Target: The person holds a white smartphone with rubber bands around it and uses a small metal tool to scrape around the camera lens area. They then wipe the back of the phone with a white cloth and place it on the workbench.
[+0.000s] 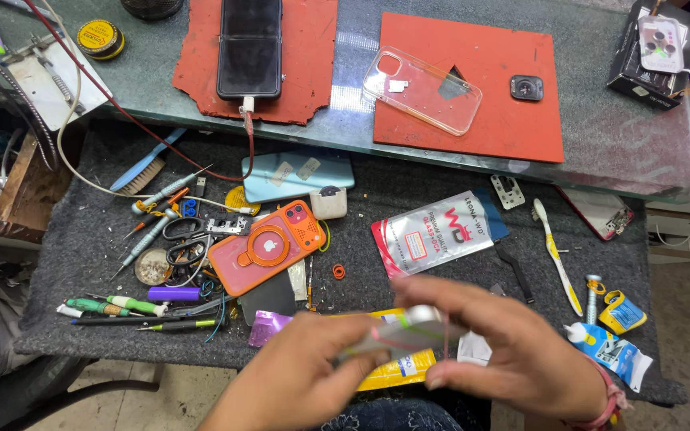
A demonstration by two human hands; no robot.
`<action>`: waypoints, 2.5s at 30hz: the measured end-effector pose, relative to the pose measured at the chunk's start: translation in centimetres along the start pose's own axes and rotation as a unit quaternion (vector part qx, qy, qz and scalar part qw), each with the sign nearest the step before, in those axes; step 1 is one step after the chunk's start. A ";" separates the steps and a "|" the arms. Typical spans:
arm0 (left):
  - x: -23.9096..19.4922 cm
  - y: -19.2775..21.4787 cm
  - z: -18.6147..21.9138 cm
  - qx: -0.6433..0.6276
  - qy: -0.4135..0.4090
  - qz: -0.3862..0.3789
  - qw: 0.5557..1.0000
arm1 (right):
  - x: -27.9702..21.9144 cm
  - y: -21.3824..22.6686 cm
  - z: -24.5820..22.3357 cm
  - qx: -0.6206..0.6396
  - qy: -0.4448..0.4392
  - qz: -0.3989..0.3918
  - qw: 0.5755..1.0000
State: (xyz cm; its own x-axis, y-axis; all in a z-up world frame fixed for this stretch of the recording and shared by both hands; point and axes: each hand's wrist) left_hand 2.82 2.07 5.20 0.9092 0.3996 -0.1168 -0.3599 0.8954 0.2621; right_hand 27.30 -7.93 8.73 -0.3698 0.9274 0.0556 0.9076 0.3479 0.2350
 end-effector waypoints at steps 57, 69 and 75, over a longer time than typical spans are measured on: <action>1.2 -1.6 -8.4 -0.508 -0.047 0.251 0.823 | -4.2 -1.1 22.5 -0.401 0.037 -0.015 0.915; 1.1 -1.0 -7.6 -0.582 -0.096 0.234 0.773 | -1.1 -7.9 16.0 -0.069 -0.049 0.142 0.986; 1.0 -2.0 -8.9 -0.505 -0.067 0.238 0.827 | 0.2 -7.0 15.8 -0.105 -0.047 0.133 0.984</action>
State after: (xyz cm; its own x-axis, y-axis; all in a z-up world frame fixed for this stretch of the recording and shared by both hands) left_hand 2.58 2.45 -3.92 0.6042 0.7897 -0.1066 -0.6141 0.3762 -0.6938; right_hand 23.99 -7.99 -8.21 -0.0957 0.9939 0.0547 0.9048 0.0639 0.4209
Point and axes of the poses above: each hand's wrist, its own x-axis towards the middle knuckle, its own y-axis out of the back of the hand, z = x × y, and after that the axes turned 6 degrees about -z, right-handed
